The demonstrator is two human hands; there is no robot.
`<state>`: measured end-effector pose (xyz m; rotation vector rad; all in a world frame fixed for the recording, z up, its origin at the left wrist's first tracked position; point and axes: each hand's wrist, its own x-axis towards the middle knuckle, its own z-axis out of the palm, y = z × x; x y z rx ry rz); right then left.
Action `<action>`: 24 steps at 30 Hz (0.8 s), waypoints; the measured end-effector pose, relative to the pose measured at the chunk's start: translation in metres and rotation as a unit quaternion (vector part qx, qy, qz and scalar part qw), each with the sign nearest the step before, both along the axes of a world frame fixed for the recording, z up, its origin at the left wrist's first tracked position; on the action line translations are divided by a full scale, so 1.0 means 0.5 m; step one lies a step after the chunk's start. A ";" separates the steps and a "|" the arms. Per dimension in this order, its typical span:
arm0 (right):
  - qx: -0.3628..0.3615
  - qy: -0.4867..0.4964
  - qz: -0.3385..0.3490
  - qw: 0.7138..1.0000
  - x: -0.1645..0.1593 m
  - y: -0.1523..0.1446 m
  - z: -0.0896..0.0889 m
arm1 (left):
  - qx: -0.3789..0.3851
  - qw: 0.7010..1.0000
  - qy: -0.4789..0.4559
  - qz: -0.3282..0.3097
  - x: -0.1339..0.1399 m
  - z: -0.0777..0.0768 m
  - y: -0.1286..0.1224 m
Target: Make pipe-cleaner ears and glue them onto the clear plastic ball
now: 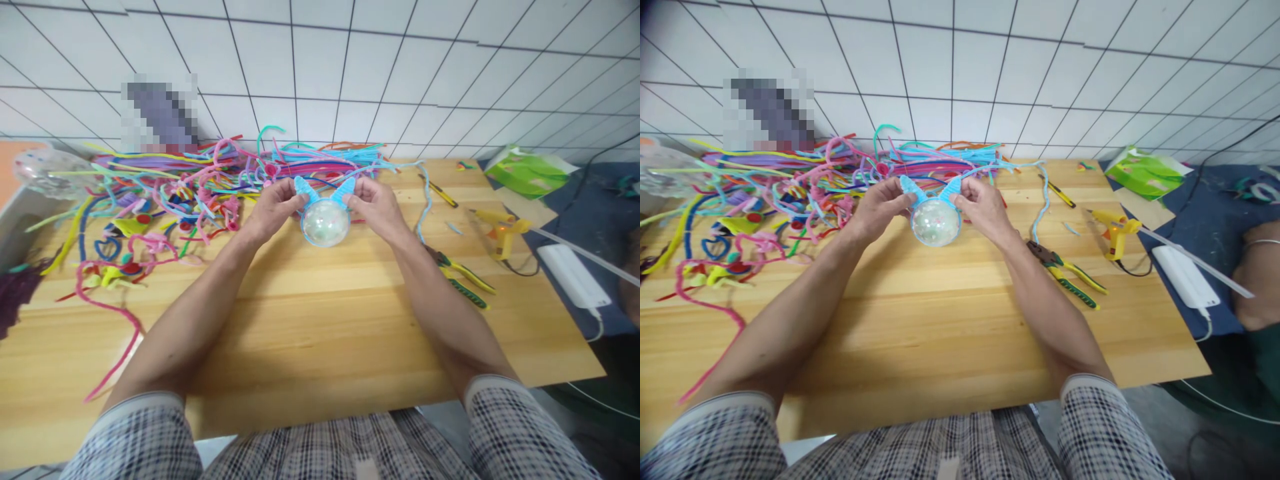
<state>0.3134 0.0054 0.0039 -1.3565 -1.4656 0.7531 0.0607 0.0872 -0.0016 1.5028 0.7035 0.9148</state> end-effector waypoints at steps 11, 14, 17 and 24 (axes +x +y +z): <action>0.027 -0.024 -0.031 0.999 -0.002 0.002 -0.004 | -0.003 1.000 -0.010 0.006 0.007 -0.011 0.001; 0.024 -0.021 -0.032 0.999 -0.002 0.001 -0.004 | -0.002 1.000 -0.016 0.006 0.009 -0.016 0.003; 0.025 -0.023 -0.031 0.999 -0.002 0.001 -0.003 | -0.005 1.000 -0.016 0.011 0.010 -0.017 0.003; 0.016 -0.012 -0.031 0.999 -0.002 0.000 0.000 | -0.004 1.000 -0.010 0.013 0.007 -0.012 -0.001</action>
